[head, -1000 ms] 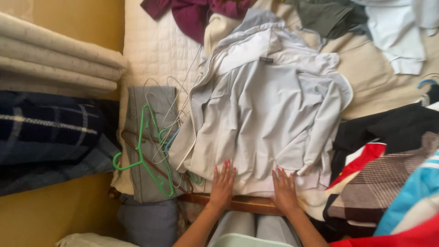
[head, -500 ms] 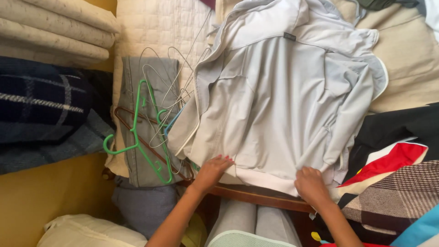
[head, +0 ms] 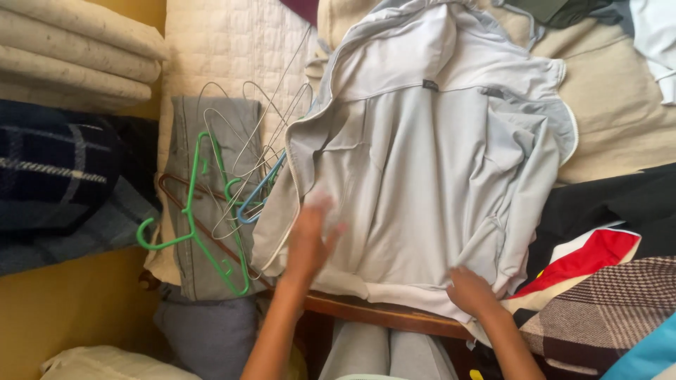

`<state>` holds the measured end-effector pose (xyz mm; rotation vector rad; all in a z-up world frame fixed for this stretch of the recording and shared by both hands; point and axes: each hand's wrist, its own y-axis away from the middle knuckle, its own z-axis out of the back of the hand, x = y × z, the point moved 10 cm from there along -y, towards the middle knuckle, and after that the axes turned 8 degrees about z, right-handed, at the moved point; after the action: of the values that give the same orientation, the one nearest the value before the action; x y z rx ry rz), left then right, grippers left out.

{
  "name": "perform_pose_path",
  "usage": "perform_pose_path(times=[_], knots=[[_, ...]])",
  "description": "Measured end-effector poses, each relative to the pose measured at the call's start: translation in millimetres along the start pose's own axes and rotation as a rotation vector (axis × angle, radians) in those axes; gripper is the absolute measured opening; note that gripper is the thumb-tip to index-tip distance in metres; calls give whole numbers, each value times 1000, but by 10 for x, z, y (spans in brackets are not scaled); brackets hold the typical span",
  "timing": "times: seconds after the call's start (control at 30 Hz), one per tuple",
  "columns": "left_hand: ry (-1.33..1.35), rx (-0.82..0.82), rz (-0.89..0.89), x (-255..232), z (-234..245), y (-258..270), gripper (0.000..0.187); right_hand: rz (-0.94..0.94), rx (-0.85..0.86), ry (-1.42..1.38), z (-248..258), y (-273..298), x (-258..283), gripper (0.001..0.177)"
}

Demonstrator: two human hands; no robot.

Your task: The person smooths and folds jackets and hoodies on a bed, zips up a jacket, separates wire clothes hangers, and inserts a hanger into a jacket.

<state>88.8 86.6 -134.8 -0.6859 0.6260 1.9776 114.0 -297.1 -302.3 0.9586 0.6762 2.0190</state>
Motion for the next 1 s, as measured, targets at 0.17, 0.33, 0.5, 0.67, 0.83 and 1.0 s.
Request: perform_pose_path(times=[0.17, 0.33, 0.5, 0.67, 0.83, 1.0], knots=[[-247, -329, 23, 247, 335, -1017, 88, -24, -199, -376, 620, 141, 738, 34], [-316, 42, 313, 865, -374, -1371, 31, 103, -213, -694, 737, 218, 1349, 32], [-185, -296, -62, 276, -262, -1114, 25, 182, -246, -1033, 871, 14, 1706, 37], [-100, 352, 36, -111, -1044, -994, 45, 263, -407, -1247, 1110, -192, 1653, 48], [385, 568, 58, -1025, -1325, -102, 38, -2, -491, -1734, 1091, -370, 1099, 56], [875, 538, 135, -1312, -1146, 539, 31, -46, -350, -1749, 808, -731, 581, 65]])
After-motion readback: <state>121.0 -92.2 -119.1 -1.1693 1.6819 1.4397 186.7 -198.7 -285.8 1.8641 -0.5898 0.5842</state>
